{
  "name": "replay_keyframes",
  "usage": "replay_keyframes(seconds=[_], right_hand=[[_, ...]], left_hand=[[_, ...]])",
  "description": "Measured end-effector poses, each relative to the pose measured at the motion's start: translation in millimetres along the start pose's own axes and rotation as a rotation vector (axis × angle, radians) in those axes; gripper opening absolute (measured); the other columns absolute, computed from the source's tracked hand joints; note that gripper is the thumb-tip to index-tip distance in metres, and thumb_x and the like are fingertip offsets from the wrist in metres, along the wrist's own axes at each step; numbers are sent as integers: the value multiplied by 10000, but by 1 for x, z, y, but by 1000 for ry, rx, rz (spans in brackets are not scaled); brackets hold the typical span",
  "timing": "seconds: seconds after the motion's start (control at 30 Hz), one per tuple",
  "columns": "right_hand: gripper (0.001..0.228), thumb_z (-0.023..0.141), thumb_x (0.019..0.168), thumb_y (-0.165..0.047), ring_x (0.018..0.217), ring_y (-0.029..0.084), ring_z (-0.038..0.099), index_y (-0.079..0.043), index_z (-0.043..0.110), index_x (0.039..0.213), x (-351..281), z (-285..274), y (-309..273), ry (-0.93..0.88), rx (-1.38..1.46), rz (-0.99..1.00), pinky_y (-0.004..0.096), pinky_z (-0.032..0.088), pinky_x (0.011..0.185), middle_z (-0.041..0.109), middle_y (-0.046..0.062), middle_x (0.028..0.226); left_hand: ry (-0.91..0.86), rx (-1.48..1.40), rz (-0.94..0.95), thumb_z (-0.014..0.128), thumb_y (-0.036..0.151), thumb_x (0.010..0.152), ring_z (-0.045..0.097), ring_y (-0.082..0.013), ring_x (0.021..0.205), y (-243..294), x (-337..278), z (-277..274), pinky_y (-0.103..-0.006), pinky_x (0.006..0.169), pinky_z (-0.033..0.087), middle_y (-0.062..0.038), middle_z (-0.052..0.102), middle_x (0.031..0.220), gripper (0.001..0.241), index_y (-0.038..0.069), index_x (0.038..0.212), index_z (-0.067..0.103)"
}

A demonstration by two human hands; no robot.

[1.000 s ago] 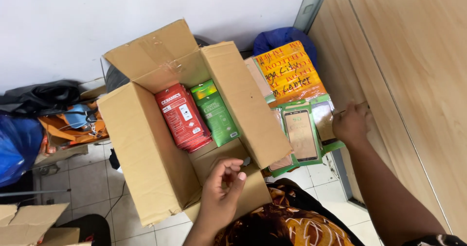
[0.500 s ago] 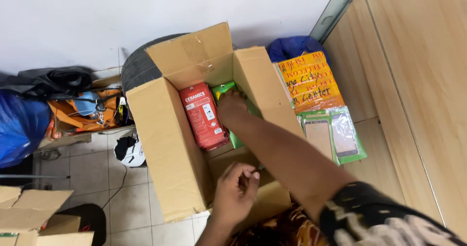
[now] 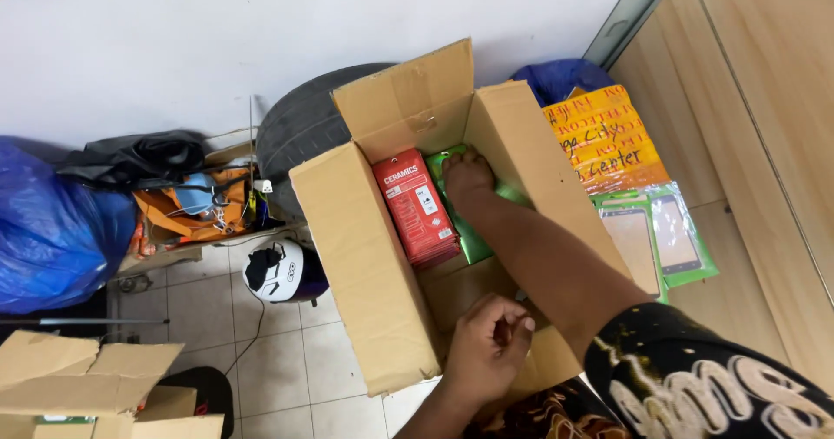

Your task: The person takes packaged phone accessories, including USB fast charger cables, screen protectors and tempered glass packs, out of a cardboard box and hangs them one at a time on a wire display rack on the wall. They return to the box repeatedly to retrieve more packaged items and place them on the rack hooks.

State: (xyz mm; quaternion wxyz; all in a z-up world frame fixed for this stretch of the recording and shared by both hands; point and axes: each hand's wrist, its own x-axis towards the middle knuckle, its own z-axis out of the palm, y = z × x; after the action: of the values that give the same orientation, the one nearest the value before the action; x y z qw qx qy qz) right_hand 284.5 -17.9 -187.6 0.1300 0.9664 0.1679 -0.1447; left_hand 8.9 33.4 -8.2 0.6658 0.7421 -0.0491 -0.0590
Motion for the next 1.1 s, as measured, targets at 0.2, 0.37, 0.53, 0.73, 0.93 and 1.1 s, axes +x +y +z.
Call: replay_keyframes(seconds=[0.2,0.37,0.53,0.73,0.93,1.1], right_hand=[[342,639,935,-212,1220,324,569,-97,697,1252,-60,-80,5,-120,21,78,457,534,862,619,108,1340],[282,613,906,-231,1144,313,590,-90,707,1131,-146,-134,35,114,66,92,500,528,813,639,105,1212],[232,637,841,-205,942,352,676,-64,693,1016,-257,-163,79,332,264,24,464,565,718,674,126,1039],[203,685,909,-169,684,284,674,-19,678,1046,-333,-176,108,289,1008,-153,381,526,587,721,144,812],[241,686,987,-72,824,179,723,-40,563,1192,-350,-141,114,414,1529,51,292,591,668,717,113,993],[248,756,881,-149,1006,259,727,-47,734,1106,-355,-169,134,538,1103,-290,276,621,649,600,187,1362]], left_hand=[[-29,-50,20,706,66,926,577,-128,713,-9,-2,-3,-272,634,490,-48,607,854,66,42,925,645],[159,61,96,765,75,849,585,-230,978,-7,-1,-2,-354,876,515,-133,564,1141,426,28,1217,556],[242,263,255,867,154,750,414,-424,1349,27,5,-5,-523,1136,357,-266,375,1447,982,-43,1510,277],[254,693,406,944,336,589,389,-504,1363,48,15,-12,-658,1110,257,-310,392,1466,1199,-73,1489,265],[299,668,464,899,244,619,556,-404,1182,42,16,-4,-546,1041,433,-191,558,1307,897,42,1388,483],[334,727,489,922,272,584,569,-387,1102,47,14,8,-538,952,439,-159,563,1231,876,74,1344,534]])
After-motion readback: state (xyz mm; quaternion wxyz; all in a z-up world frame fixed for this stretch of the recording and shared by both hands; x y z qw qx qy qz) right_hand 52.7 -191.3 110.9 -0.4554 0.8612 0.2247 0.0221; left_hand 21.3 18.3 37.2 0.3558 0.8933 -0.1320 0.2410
